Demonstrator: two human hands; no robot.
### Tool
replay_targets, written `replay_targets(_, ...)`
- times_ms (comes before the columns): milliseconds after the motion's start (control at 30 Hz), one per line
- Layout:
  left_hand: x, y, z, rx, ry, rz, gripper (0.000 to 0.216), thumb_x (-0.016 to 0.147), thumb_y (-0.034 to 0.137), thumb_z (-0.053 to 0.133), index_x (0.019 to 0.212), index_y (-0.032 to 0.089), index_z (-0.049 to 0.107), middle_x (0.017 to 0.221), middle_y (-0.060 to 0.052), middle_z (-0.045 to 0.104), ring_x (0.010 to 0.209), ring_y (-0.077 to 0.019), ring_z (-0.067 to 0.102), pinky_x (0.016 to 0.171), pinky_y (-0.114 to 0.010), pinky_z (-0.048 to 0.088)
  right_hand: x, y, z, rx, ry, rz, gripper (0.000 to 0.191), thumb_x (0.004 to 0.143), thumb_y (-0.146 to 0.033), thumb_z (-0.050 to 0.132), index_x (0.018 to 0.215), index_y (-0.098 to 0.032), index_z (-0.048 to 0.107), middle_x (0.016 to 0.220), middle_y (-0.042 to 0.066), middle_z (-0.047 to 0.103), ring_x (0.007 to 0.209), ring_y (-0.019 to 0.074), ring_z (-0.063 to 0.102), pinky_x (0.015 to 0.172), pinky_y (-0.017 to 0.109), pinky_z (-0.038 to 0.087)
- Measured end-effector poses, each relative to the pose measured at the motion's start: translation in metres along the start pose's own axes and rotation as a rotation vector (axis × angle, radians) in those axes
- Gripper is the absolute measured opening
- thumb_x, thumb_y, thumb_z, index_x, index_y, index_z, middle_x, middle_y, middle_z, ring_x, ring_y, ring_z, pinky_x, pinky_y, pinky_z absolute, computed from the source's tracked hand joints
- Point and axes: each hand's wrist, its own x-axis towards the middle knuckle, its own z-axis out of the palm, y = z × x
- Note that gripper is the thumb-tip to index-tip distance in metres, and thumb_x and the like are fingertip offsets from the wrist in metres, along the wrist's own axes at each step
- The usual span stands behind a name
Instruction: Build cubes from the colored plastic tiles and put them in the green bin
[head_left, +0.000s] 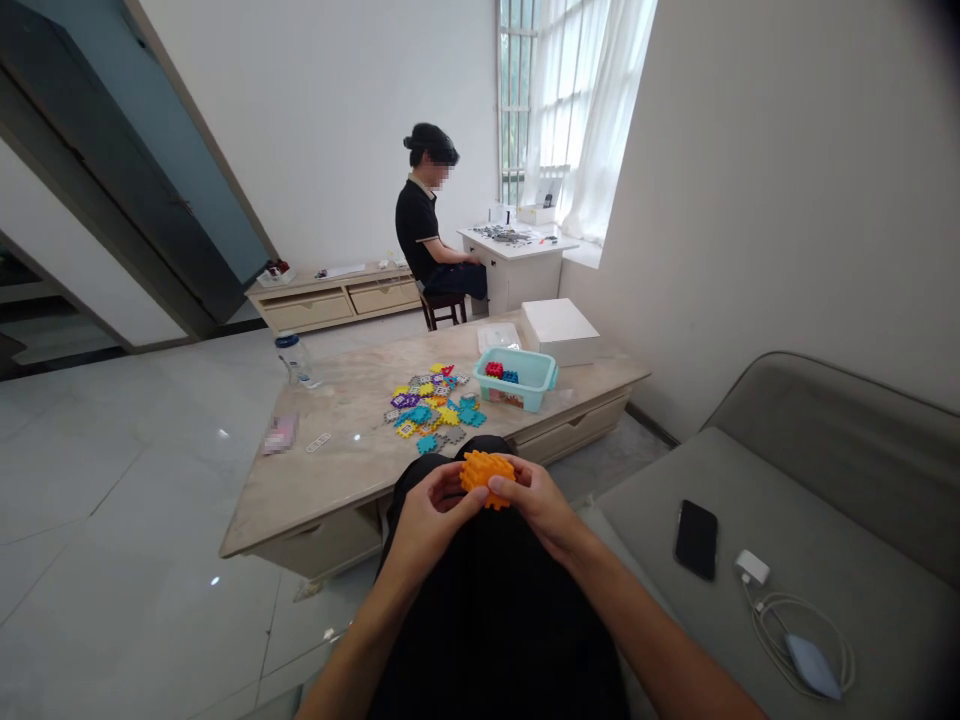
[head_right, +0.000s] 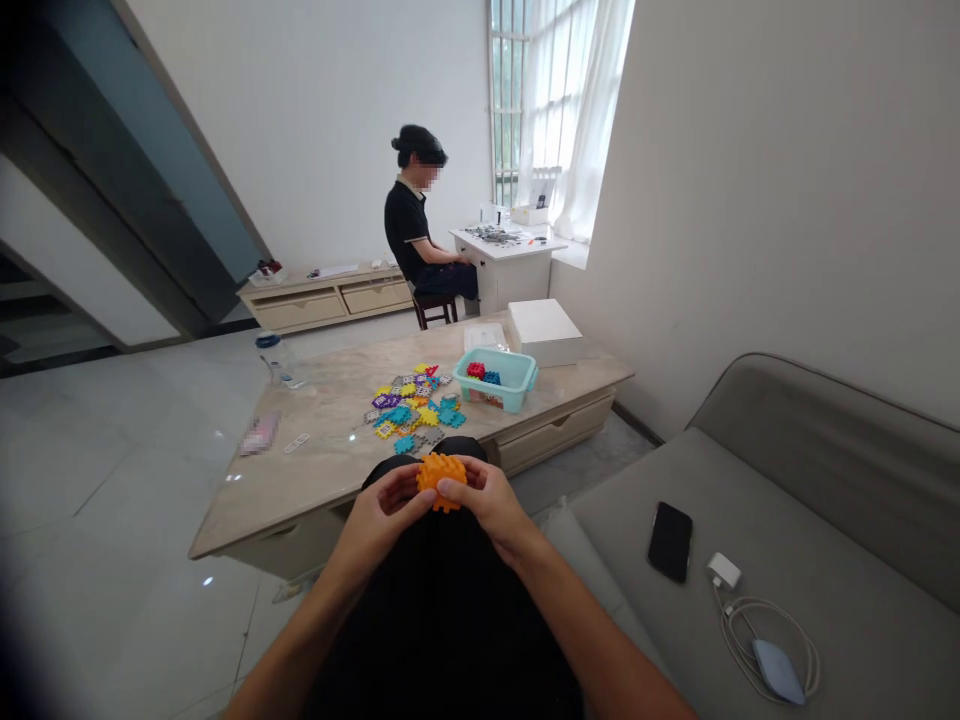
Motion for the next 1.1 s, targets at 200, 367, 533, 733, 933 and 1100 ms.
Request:
replay_targets(200, 0.05, -0.018, 0.017, 0.047, 0.001, -0.07, 0.062, 0.061, 0.047, 0.097, 0.11, 0.013, 0.079, 0.109, -0.015, 0.086, 0.098, -0.0306, 0.082, 0.093, -0.043, 0.065, 0.027, 0.005, -0.036, 0.012, 0.04, 0.089, 0.06, 0.075, -0.051, 0.1, 0.125, -0.022, 0.082, 0.124, 0.009, 0.082, 0.116, 0.0296, 0.075, 0.112, 0.047, 0.052)
replay_targets(367, 0.095, -0.031, 0.031, 0.034, -0.07, -0.059, 0.059, 0.069, 0.046, 0.093, 0.116, 0.013, 0.079, 0.109, -0.014, 0.086, 0.094, -0.0283, 0.082, 0.089, -0.041, 0.065, 0.063, -0.005, -0.065, -0.049, 0.073, 0.109, 0.06, 0.07, -0.05, 0.103, 0.12, -0.023, 0.083, 0.125, 0.009, 0.083, 0.116, 0.0313, 0.075, 0.113, 0.049, 0.053)
replay_targets(533, 0.15, -0.039, 0.048, 0.027, -0.119, -0.026, 0.055, 0.078, 0.047, 0.087, 0.12, 0.014, 0.077, 0.115, -0.016, 0.084, 0.102, -0.0302, 0.081, 0.092, -0.043, 0.064, 0.105, -0.004, -0.082, -0.056, 0.16, 0.069, 0.056, 0.075, -0.05, 0.1, 0.121, -0.024, 0.082, 0.126, 0.009, 0.083, 0.119, 0.0323, 0.075, 0.112, 0.047, 0.055)
replay_targets(733, 0.16, -0.055, 0.029, 0.316, 0.027, 0.188, 0.054, 0.099, 0.05, 0.071, 0.145, 0.022, 0.063, 0.147, -0.017, 0.067, 0.13, -0.0319, 0.071, 0.11, -0.054, 0.059, 0.161, -0.023, -0.114, -0.062, 0.33, 0.083, 0.051, 0.076, -0.052, 0.096, 0.115, -0.022, 0.085, 0.118, 0.009, 0.085, 0.108, 0.0293, 0.078, 0.105, 0.044, 0.061)
replay_targets(933, 0.115, -0.091, -0.022, 0.728, 0.13, 0.442, 0.048, 0.109, 0.04, 0.063, 0.154, 0.026, 0.056, 0.147, -0.014, 0.064, 0.138, -0.0339, 0.064, 0.116, -0.056, 0.053, 0.247, -0.079, -0.158, -0.392, 0.681, 0.142, 0.015, 0.091, -0.03, 0.083, 0.096, -0.016, 0.082, 0.111, 0.012, 0.085, 0.1, 0.0206, 0.078, 0.081, 0.026, 0.065)
replay_targets(1100, 0.098, -0.113, -0.041, 0.829, 0.173, 0.54, 0.043, 0.11, 0.033, 0.061, 0.15, 0.02, 0.059, 0.138, -0.016, 0.068, 0.125, -0.0341, 0.069, 0.107, -0.052, 0.055, 0.312, -0.065, -0.172, -0.553, 0.859, 0.298, 0.019, 0.095, -0.027, 0.086, 0.101, -0.013, 0.076, 0.098, 0.009, 0.08, 0.089, 0.019, 0.075, 0.072, 0.027, 0.064)
